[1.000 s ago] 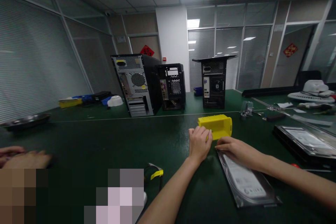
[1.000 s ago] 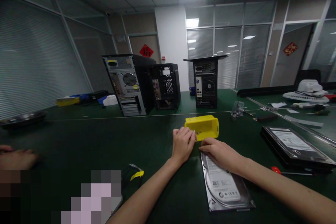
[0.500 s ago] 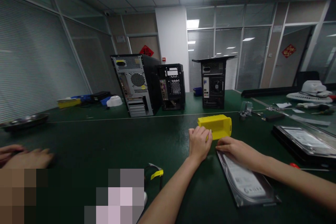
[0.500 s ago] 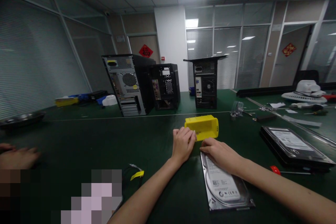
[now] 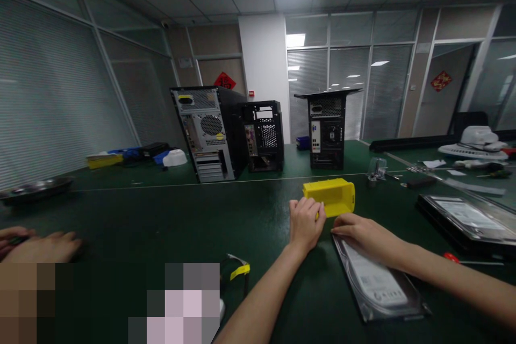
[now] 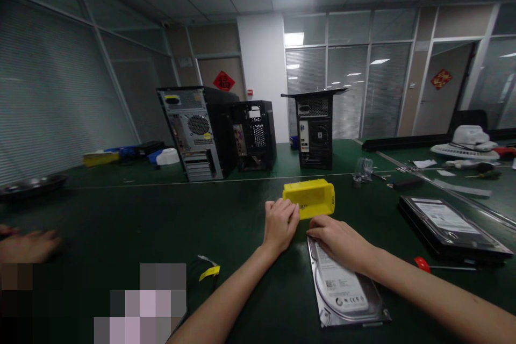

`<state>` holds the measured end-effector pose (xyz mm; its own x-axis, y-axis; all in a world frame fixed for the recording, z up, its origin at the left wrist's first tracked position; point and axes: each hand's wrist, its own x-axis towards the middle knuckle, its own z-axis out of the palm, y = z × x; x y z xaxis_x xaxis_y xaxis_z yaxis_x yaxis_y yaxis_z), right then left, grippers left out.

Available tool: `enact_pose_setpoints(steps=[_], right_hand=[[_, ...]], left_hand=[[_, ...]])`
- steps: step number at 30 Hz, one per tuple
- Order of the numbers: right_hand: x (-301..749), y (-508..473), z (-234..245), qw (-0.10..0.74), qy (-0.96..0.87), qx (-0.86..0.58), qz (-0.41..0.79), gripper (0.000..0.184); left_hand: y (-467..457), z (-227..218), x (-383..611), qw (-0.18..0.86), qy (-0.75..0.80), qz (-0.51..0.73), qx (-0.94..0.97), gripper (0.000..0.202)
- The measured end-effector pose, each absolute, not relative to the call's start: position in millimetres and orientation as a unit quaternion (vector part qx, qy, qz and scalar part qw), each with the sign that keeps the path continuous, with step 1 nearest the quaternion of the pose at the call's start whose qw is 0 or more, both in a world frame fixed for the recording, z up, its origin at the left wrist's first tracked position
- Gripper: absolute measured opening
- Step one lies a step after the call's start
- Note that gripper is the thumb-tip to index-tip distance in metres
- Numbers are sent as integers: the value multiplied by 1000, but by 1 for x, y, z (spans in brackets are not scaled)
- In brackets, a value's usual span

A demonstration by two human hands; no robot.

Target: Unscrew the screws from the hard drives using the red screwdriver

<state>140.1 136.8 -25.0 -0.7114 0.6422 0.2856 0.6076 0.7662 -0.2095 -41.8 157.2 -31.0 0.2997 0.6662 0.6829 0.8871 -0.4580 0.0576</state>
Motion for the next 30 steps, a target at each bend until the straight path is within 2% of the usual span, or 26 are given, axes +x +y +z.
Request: enact_pose_setpoints(steps=[14, 21, 25, 28, 30], right_hand=[[139, 139, -28, 166, -925, -339, 38, 32], [141, 137, -28, 175, -922, -341, 50, 31], [157, 136, -19, 187, -909, -370, 51, 33], [187, 135, -8, 165, -894, -413, 55, 35], [214, 132, -1, 130, -896, -410, 106, 38]], left_hand=[[157, -32, -43, 161, -516, -327, -775, 33], [161, -39, -42, 113, -543, -283, -782, 33], [160, -37, -42, 83, -503, -239, -827, 35], [158, -34, -40, 75, -472, -212, -853, 38], [157, -32, -39, 65, -464, -198, -861, 40]])
